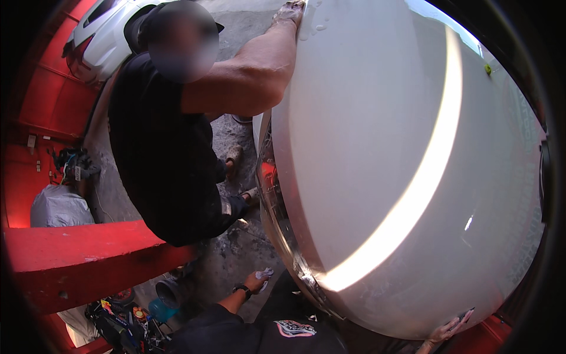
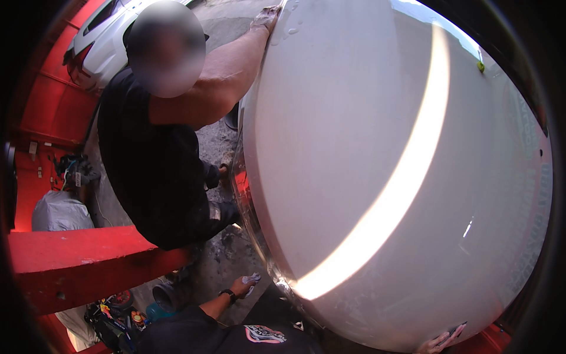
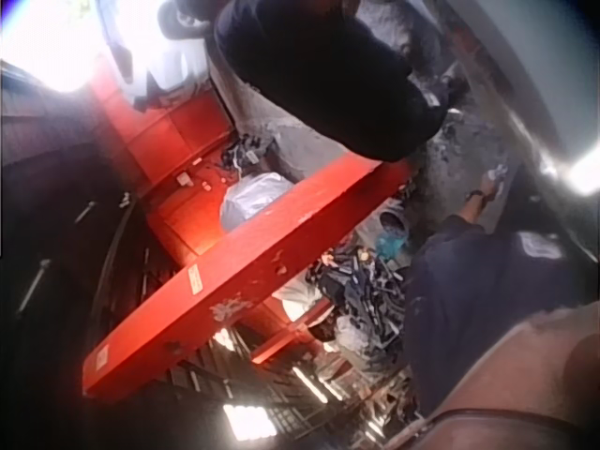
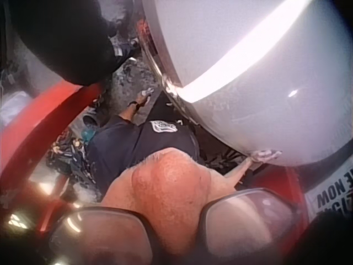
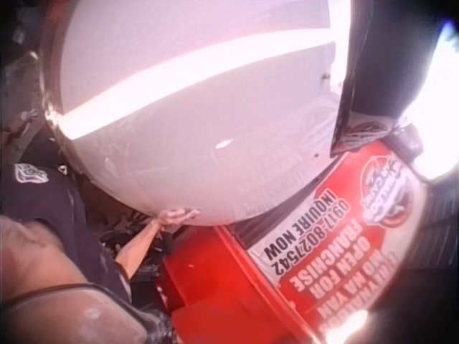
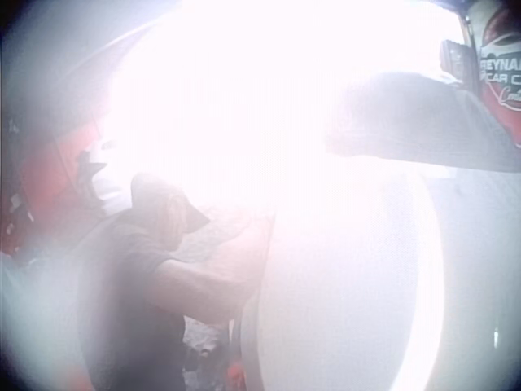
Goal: The person scrubs the hood of a white car with a sponge and a white cloth, repeatedly dipping the sponge into a bucket of water. The person wipes the hood surface and the front grille area.
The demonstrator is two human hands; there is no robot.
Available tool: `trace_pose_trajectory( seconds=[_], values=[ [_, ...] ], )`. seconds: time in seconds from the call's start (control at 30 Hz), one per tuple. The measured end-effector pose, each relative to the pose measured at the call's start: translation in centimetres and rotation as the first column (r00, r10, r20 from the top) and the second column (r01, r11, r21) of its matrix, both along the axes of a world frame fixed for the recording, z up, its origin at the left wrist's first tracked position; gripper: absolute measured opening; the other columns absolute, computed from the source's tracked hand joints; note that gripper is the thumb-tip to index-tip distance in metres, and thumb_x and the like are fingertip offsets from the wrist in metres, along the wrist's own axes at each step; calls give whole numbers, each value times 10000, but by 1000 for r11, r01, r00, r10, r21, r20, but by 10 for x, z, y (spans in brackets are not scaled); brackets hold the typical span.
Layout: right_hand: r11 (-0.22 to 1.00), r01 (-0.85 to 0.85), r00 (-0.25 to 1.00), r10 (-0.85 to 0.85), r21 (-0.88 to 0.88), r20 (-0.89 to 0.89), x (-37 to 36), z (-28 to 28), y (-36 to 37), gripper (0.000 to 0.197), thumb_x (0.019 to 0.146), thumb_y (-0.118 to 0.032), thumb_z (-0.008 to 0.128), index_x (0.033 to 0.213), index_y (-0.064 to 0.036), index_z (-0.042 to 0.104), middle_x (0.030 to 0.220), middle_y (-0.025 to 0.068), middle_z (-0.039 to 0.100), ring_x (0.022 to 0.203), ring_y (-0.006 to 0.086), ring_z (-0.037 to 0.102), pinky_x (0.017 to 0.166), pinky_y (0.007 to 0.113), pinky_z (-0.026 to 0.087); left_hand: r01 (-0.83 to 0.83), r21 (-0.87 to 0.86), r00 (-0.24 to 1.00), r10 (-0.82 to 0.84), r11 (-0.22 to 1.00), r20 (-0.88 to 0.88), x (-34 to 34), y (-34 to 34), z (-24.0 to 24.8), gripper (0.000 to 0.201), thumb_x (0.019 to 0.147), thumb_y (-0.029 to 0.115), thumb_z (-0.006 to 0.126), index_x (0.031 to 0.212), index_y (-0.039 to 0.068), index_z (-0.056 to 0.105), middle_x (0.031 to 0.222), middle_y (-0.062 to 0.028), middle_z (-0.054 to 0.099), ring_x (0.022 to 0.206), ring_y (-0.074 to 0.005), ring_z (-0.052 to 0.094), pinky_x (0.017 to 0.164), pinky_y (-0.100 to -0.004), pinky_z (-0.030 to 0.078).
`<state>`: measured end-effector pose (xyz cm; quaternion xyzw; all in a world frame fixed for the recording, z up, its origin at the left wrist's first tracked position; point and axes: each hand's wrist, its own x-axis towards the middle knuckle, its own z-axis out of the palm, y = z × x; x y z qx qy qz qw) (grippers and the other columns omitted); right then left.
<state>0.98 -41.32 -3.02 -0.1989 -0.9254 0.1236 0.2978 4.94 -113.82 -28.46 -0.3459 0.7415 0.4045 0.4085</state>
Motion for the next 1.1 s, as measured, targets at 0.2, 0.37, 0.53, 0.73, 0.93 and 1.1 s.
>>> trace_pose_trajectory(
  seconds=[0.2, 0.37, 0.53, 0.73, 0.93, 1.1],
  values=[
    [1000, -8, 1000, 8, -11, -27, -4, 3, -2, 472, 1105, -173, 366, 1512, 59, 425, 1576, 217, 431, 1463, 335, 408, 1228, 433, 306, -42, 57, 999, 44, 997, -28, 1, 3, -6, 522, 884, 379, 736, 1252, 16, 661, 1224, -179, 716, 1157, -310, 677, 988, -392, 507],
    [994, -55, 998, 58, 97, -25, 5, -12, 11, 465, 1105, -163, 363, 1504, 64, 435, 1571, 219, 438, 1460, 332, 414, 1224, 429, 312, 75, 68, 979, -60, 995, -196, 53, -34, -93, 544, 883, 405, 727, 1264, 23, 661, 1226, -190, 714, 1164, -328, 673, 991, -401, 506],
    [996, -40, 999, 42, 80, -16, 0, -4, 6, 457, 1102, -144, 372, 1502, 68, 435, 1569, 224, 439, 1460, 334, 415, 1220, 431, 318, -28, 96, 984, 45, 995, -172, 60, -31, -100, 575, 874, 434, 731, 1265, 19, 659, 1223, -204, 711, 1160, -345, 671, 988, -405, 505],
    [994, -37, 999, 40, 107, -21, -6, 1, -5, 453, 1106, -140, 371, 1502, 72, 431, 1573, 224, 433, 1456, 339, 422, 1216, 427, 325, 67, 80, 995, -60, 995, -85, 45, -21, -85, 414, 957, 173, 587, 1334, 16, 657, 1402, -97, 656, 1292, -202, 609, 1095, -291, 422],
    [998, -42, 999, 43, 54, -15, 7, -11, 11, 457, 1112, -149, 362, 1503, 81, 420, 1578, 237, 418, 1462, 342, 414, 1216, 422, 323, -38, 98, 977, 58, 994, -205, 59, -29, -87, 571, 862, 452, 742, 1233, 23, 673, 1214, -197, 716, 1154, -339, 675, 980, -404, 508],
    [1000, -20, 1000, 20, 0, 4, 20, -3, 20, 473, 1119, -173, 344, 1504, 96, 405, 1583, 248, 404, 1480, 347, 383, 1227, 436, 301, 20, 24, 998, -18, 1000, -55, 29, -11, -45, 563, 862, 449, 742, 1235, 32, 677, 1227, -189, 716, 1162, -335, 675, 983, -407, 510]
  ],
)
